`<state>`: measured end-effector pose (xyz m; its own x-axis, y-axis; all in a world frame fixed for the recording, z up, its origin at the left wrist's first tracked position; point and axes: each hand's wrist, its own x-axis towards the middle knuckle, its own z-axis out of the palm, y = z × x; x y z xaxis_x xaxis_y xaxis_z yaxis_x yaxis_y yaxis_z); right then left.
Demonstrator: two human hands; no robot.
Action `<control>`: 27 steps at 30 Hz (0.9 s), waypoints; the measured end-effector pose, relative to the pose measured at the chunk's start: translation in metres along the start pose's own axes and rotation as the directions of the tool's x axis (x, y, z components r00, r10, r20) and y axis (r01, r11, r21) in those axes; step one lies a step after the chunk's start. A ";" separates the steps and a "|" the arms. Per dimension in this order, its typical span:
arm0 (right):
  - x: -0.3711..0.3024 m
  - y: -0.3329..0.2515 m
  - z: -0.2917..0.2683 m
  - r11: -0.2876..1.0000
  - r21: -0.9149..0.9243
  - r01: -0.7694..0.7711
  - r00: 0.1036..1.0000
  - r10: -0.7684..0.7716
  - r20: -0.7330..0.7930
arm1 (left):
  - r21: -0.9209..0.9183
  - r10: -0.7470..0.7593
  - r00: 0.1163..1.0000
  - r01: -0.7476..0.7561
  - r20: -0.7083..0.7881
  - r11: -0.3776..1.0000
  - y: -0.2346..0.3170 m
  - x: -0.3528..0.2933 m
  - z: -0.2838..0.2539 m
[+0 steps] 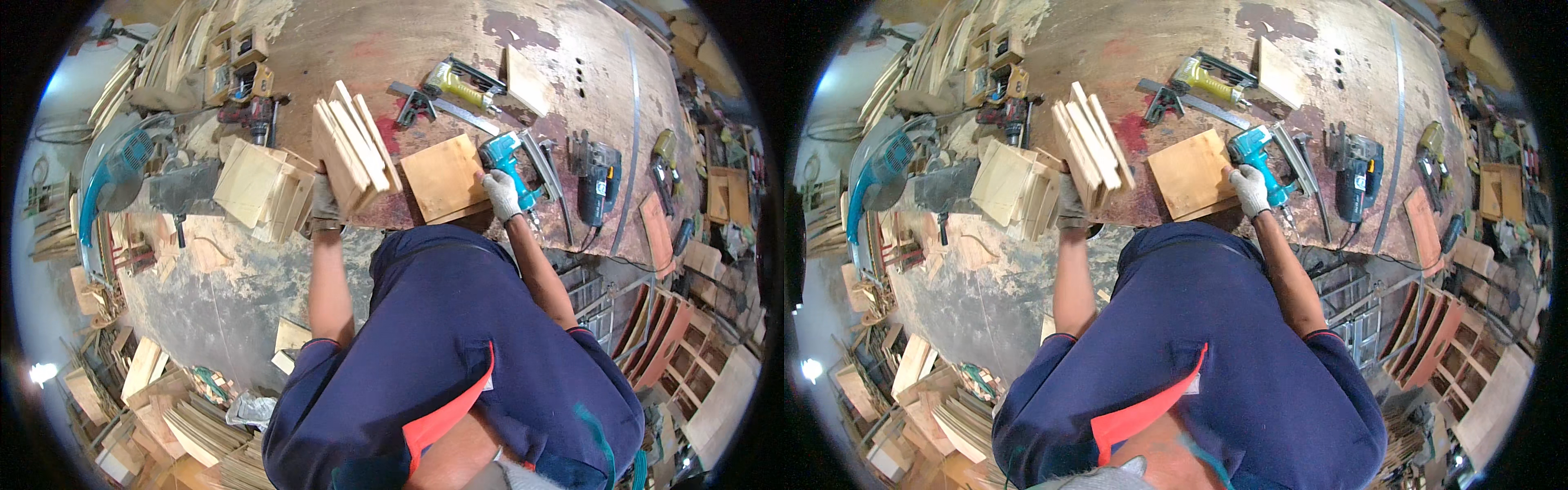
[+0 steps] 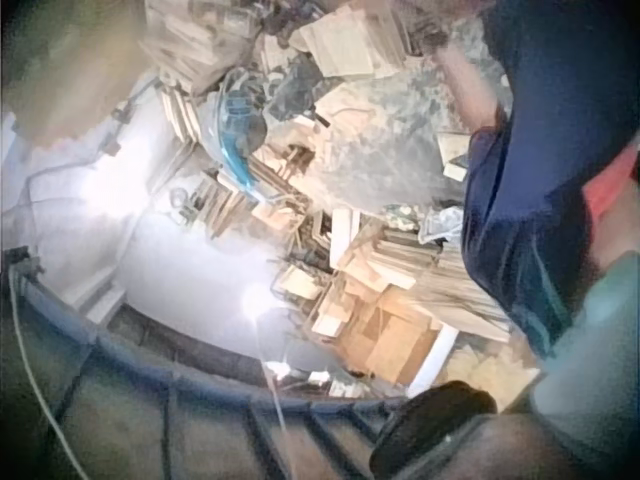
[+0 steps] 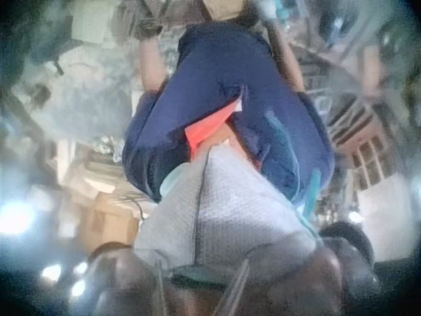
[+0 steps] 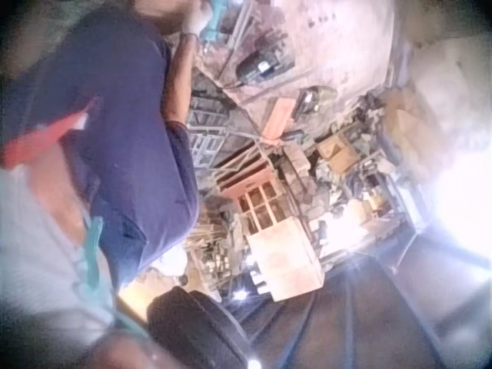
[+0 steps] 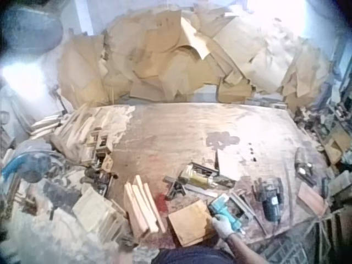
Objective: The person assembles small wooden boxes by aligning panels and securing them with a nail gun and hammer. They repeatedly pick up panels, position them, drive nails, and tap joints to ensure alignment, stacking completed units on the workbench.
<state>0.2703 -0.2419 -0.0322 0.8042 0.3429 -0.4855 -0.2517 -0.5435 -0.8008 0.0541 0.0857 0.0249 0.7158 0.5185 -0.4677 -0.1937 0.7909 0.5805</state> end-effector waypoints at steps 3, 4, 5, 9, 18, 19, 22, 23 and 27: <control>-0.003 -0.012 0.011 0.999 0.010 0.034 0.997 -0.034 0.065 | -0.282 0.006 0.961 0.076 0.278 0.956 -0.042 0.028 -0.087; 0.006 0.009 0.013 0.997 0.046 0.065 0.997 -0.067 0.033 | -0.314 0.025 0.961 0.066 0.276 0.947 -0.051 0.029 -0.072; 0.004 0.008 0.019 0.993 0.066 0.098 0.995 -0.099 0.017 | -0.350 0.047 0.959 0.055 0.278 0.935 -0.054 0.025 -0.069; -0.010 -0.039 0.033 0.973 0.047 0.225 0.974 -0.226 0.012 | -0.403 0.094 0.957 0.025 0.274 0.915 -0.055 0.018 -0.068; 0.005 -0.092 0.053 0.738 -0.482 0.473 0.871 -0.476 0.125 | -0.370 0.128 0.943 -0.007 0.306 0.929 -0.031 -0.005 -0.059; -0.002 -0.097 0.053 0.706 -0.535 0.465 0.876 -0.454 0.162 | -0.378 0.141 0.939 -0.013 0.314 0.926 -0.028 -0.015 -0.052; 0.001 -0.074 0.056 0.601 -0.614 0.512 0.843 -0.488 0.226 | 0.009 0.179 0.979 -0.179 -0.093 0.984 -0.021 -0.025 -0.033; -0.002 -0.071 0.057 0.570 -0.634 0.523 0.837 -0.483 0.257 | 0.078 0.165 0.974 -0.154 -0.158 0.985 -0.017 -0.023 -0.032; -0.009 -0.060 0.060 0.563 -0.631 0.534 0.823 -0.516 0.236 | 0.180 0.223 0.962 -0.194 -0.156 0.964 0.002 -0.006 -0.018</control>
<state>0.2459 -0.1663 -0.0008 0.6649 0.7437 -0.0690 0.6275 -0.6063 -0.4884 0.0374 0.0907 0.0167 0.5409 0.7258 -0.4251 -0.2049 0.6038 0.7703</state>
